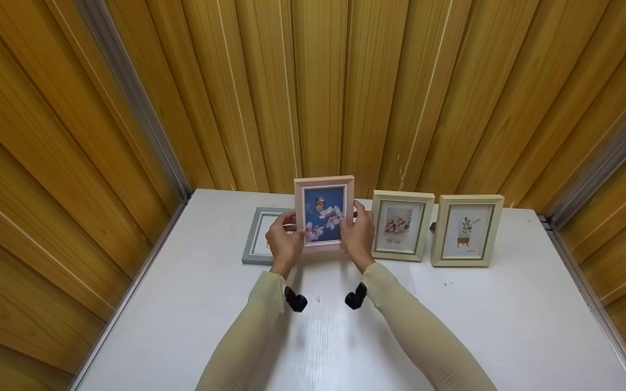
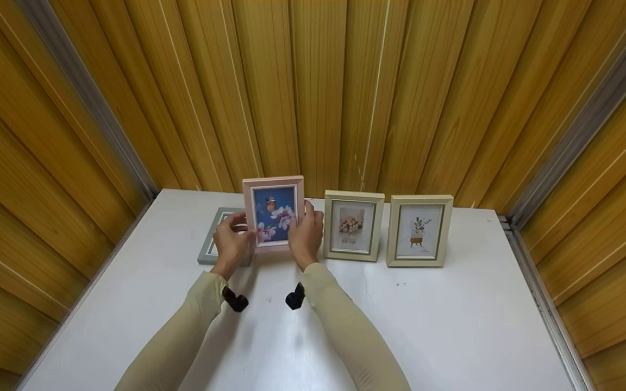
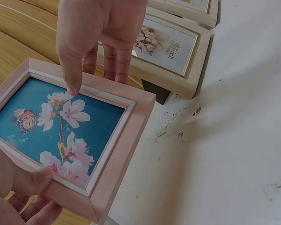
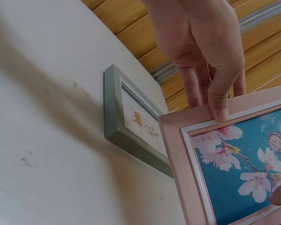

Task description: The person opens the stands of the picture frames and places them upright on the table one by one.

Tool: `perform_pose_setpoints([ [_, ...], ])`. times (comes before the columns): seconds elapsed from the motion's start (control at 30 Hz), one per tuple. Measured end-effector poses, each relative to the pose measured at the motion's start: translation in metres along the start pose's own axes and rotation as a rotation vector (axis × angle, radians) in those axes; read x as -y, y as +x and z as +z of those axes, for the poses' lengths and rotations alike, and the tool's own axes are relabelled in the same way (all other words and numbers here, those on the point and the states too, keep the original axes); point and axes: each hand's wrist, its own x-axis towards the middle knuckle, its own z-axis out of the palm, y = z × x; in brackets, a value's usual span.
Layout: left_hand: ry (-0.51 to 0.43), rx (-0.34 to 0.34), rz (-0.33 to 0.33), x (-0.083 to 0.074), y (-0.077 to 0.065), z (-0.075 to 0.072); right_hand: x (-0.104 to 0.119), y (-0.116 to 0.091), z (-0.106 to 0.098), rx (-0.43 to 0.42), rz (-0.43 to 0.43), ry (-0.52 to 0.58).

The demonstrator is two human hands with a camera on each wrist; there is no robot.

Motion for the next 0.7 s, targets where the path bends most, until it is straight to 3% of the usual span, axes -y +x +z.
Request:
perform_pose_setpoints([
  [0.27,-0.022,-0.005,0.014,0.012,-0.005,0.005,-0.011,-0.001,0.004,-0.032,-0.01,-0.084],
  [0.7,-0.039,0.015,0.044,0.02,-0.01,0.006,-0.018,-0.001,0.005,-0.061,-0.085,-0.138],
])
